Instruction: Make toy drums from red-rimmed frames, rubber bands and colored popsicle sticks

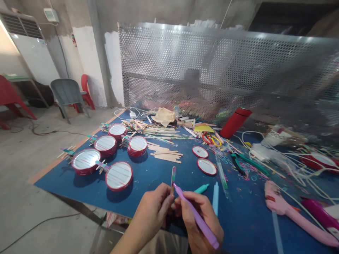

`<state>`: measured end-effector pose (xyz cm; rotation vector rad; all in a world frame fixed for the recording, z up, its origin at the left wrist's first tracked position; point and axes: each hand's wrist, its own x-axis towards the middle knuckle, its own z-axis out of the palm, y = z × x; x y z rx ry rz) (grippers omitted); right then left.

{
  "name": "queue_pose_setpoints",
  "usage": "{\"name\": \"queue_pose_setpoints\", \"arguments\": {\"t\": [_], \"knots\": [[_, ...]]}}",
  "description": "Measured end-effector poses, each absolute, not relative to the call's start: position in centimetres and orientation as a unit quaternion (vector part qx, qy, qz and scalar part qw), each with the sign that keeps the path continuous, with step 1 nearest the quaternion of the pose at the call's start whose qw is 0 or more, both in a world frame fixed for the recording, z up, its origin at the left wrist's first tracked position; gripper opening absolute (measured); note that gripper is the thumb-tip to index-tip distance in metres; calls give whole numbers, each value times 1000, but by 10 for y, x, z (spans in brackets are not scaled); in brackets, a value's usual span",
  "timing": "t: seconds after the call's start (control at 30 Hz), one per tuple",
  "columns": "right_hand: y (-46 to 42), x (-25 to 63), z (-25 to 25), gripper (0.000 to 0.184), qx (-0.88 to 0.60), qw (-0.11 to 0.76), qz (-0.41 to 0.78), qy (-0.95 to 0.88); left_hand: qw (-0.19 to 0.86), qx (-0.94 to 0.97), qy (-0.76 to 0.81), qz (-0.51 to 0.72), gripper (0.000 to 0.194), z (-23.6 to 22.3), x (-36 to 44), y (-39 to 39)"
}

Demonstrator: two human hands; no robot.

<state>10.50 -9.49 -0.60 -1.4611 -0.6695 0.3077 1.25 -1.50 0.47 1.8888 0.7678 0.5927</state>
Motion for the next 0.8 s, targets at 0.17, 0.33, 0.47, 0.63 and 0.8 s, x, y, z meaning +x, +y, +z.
{"name": "queue_pose_setpoints", "arguments": {"t": [0.17,0.33,0.47,0.63,0.8], "knots": [[-94,106,-7,24,-665,673,134,-293,494,774,317,238,18,3,12,-15],[-96,105,-5,25,-672,685,141,-243,518,762,321,219,17,0,11,-15],[-97,105,-5,25,-661,689,135,-264,510,765,320,229,18,-1,10,-15],[-96,104,-6,22,-645,691,138,-295,523,756,318,230,19,-2,11,-16],[-96,105,-7,24,-659,690,145,-262,527,757,317,223,18,-3,12,-16]]}}
